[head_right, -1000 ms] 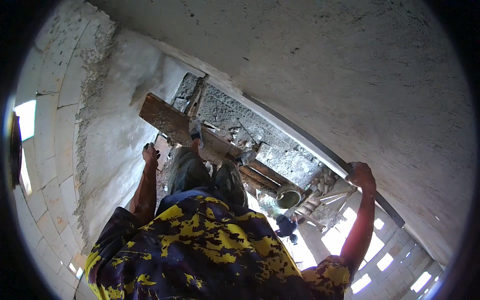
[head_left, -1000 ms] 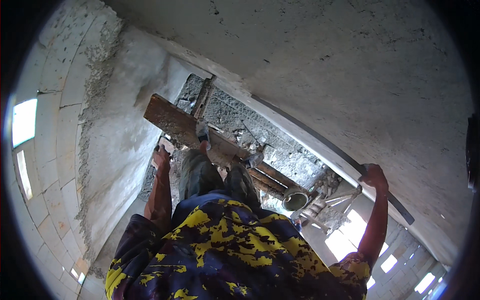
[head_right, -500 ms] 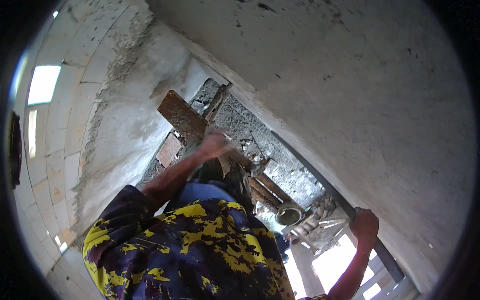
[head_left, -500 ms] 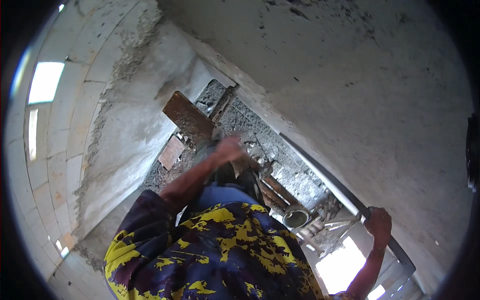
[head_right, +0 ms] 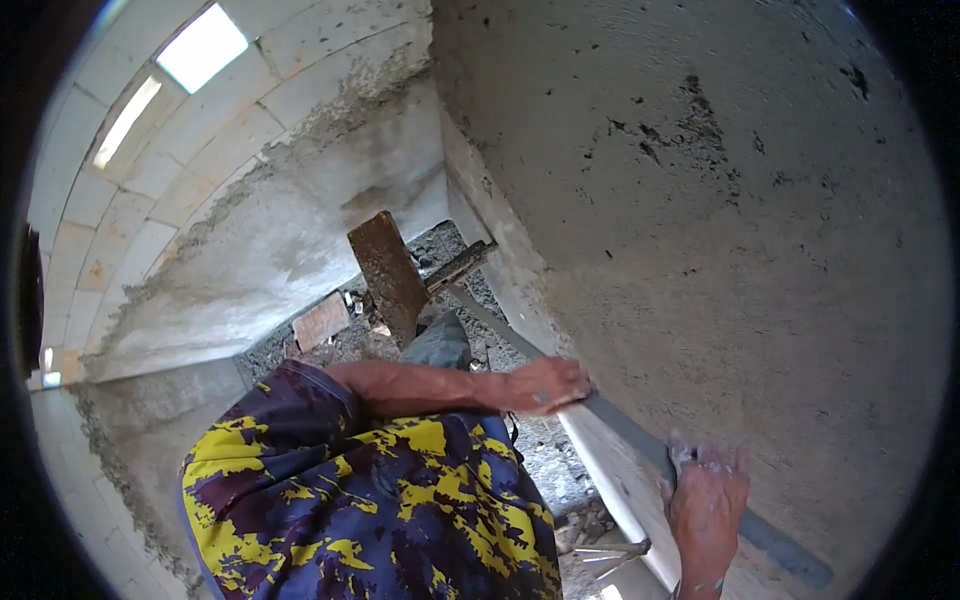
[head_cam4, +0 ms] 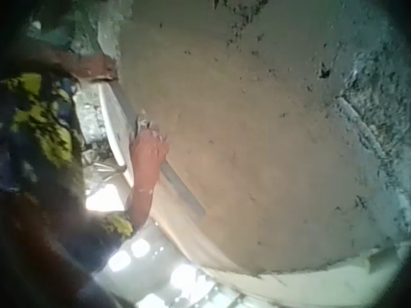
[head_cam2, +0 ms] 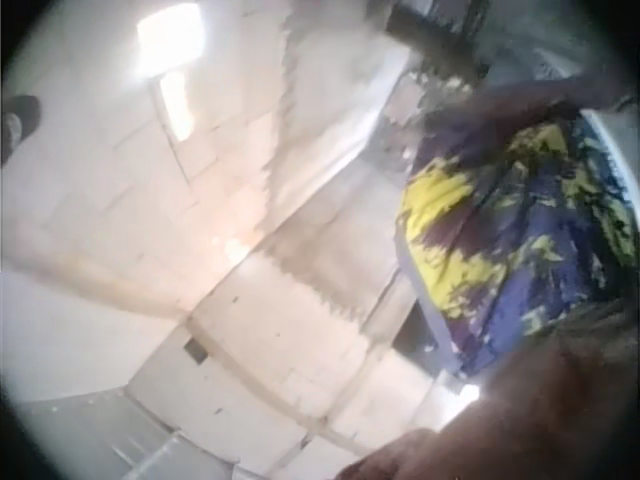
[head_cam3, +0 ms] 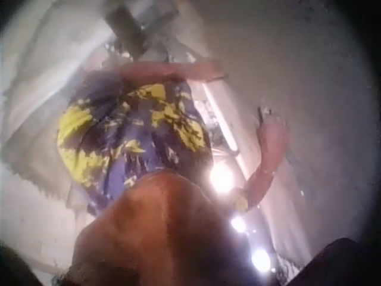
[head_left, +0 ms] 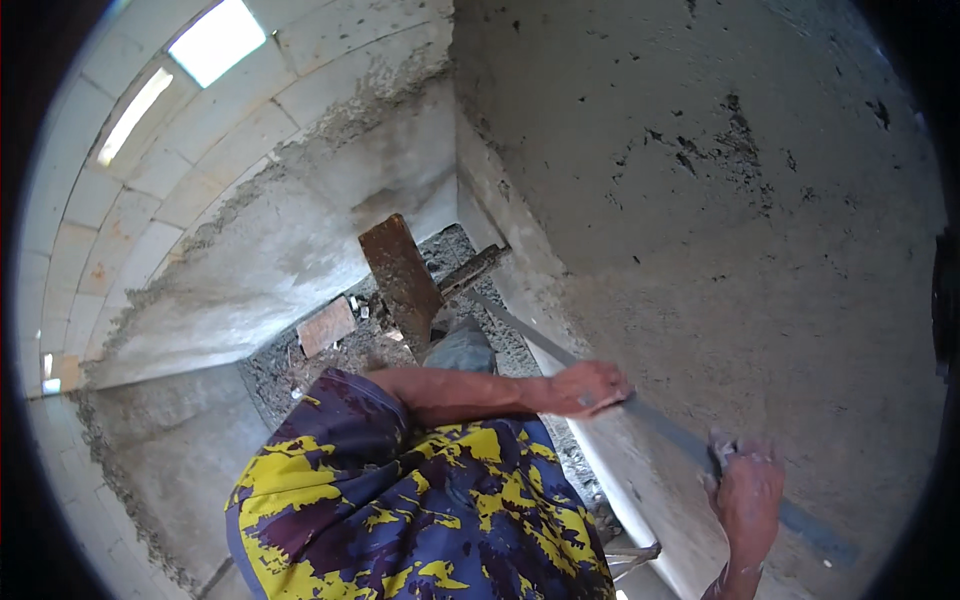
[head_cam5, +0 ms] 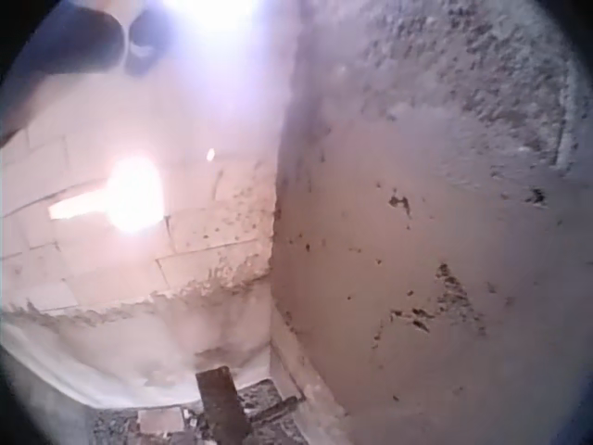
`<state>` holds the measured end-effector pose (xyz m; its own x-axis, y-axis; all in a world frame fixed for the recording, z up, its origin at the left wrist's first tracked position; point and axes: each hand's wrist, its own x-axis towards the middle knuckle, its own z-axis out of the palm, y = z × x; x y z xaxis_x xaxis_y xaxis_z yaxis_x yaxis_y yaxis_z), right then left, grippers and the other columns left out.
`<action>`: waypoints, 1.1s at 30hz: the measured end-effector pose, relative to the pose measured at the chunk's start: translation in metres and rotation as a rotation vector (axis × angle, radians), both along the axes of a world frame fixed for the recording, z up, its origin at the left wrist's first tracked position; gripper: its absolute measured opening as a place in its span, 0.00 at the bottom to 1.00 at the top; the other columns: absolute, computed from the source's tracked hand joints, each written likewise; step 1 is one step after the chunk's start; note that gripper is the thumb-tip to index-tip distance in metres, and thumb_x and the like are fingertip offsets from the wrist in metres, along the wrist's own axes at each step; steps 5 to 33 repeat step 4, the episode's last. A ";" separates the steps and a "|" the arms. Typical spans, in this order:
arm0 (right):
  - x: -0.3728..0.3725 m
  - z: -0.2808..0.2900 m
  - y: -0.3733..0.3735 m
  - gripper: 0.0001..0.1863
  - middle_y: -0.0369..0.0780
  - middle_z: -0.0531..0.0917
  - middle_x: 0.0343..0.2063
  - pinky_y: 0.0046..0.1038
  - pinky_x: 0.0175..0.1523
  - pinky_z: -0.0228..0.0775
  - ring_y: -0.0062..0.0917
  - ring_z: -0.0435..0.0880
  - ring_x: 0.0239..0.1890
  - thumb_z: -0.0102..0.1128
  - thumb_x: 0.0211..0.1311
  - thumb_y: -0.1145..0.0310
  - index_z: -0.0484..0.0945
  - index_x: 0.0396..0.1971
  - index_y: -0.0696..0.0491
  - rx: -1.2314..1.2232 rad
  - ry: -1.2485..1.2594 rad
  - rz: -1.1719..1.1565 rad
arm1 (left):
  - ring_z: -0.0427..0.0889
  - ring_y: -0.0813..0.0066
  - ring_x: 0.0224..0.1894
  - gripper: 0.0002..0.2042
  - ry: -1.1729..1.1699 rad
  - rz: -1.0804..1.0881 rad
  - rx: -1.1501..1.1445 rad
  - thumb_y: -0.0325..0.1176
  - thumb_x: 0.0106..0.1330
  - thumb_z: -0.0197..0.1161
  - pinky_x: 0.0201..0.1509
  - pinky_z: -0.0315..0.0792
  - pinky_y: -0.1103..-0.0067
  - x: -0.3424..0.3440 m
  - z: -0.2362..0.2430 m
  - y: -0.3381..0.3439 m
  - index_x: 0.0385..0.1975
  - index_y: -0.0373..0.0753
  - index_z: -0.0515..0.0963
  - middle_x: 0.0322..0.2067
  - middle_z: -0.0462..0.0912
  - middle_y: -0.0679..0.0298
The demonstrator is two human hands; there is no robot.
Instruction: The person scoops mortar from a bucket and applies it to a wall using a trowel, then uses a long board to level and scrape the surface.
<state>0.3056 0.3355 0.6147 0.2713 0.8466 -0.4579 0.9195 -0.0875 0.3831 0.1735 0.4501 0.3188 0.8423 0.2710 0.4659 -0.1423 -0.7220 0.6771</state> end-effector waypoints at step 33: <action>-0.046 0.049 0.016 0.25 0.45 0.78 0.44 0.44 0.69 0.48 0.35 0.76 0.52 0.67 0.48 0.59 0.76 0.49 0.47 0.466 0.086 0.317 | 0.76 0.52 0.40 0.12 -0.036 0.293 0.056 0.32 0.59 0.57 0.42 0.73 0.64 -0.036 -0.001 0.065 0.41 0.38 0.71 0.36 0.76 0.52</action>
